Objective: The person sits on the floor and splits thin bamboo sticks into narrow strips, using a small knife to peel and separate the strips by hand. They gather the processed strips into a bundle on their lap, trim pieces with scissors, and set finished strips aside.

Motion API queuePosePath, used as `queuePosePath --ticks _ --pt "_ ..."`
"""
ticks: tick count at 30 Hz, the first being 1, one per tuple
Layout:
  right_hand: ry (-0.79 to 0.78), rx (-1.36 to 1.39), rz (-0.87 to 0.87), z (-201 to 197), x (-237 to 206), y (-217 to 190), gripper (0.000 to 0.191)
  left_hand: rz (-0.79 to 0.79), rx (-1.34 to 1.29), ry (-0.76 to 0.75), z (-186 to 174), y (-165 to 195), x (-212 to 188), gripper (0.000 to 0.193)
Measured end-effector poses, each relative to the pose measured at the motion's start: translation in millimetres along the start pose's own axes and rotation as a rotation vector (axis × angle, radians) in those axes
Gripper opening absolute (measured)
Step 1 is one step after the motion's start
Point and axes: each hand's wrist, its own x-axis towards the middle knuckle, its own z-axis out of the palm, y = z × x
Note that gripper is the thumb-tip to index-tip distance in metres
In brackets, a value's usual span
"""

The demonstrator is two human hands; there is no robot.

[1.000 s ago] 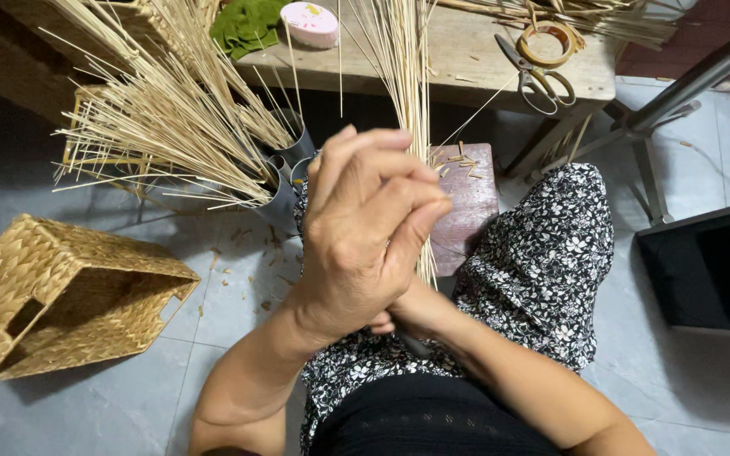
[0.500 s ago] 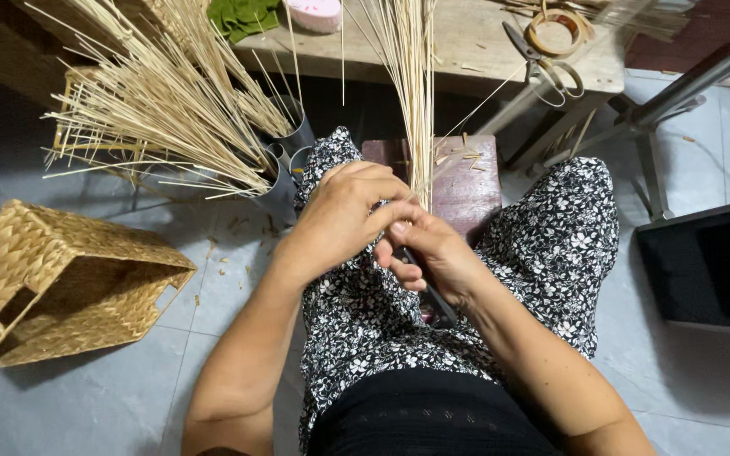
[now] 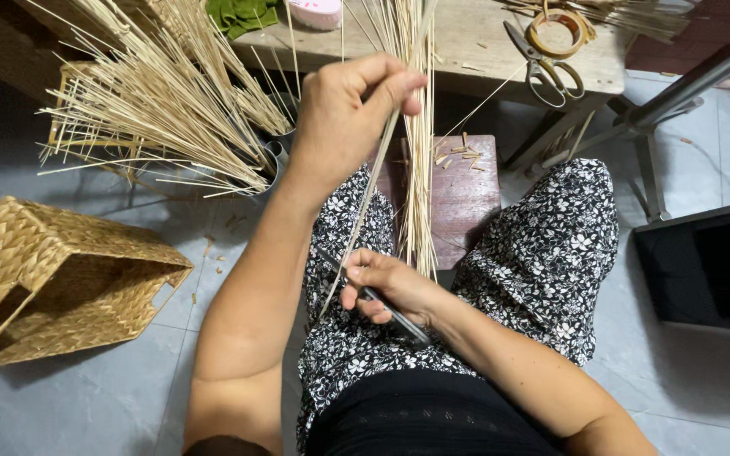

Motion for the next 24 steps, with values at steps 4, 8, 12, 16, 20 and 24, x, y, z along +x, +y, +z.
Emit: queuePosePath --ticks 4,8,12,16,20,24 --pt "-0.012 0.083 -0.083 -13.2 -7.7 -16.5 0.012 -0.135 0.149 -0.146 -4.4 -9.6 -8.7 0.033" --pt "-0.013 0.093 -0.209 -18.4 -19.2 -44.6 0.013 -0.151 0.216 -0.467 -2.7 -22.5 -36.2 0.03" --pt "0.037 0.098 -0.241 -15.0 -27.9 -57.3 0.014 -0.214 0.185 -0.501 3.9 -32.1 -54.0 0.022" --pt "-0.012 0.142 -0.284 -12.0 -30.7 -60.1 0.015 -0.183 0.165 -0.417 10.9 -31.2 -52.2 0.016" --pt "-0.007 0.072 -0.168 -11.7 -23.8 -47.8 0.014 -0.321 0.006 -0.307 18.7 -25.7 -37.2 0.013" --pt "0.01 0.048 -0.071 -15.9 -13.9 -16.3 0.014 -0.186 -0.069 -0.144 20.0 -32.5 -12.2 0.013"
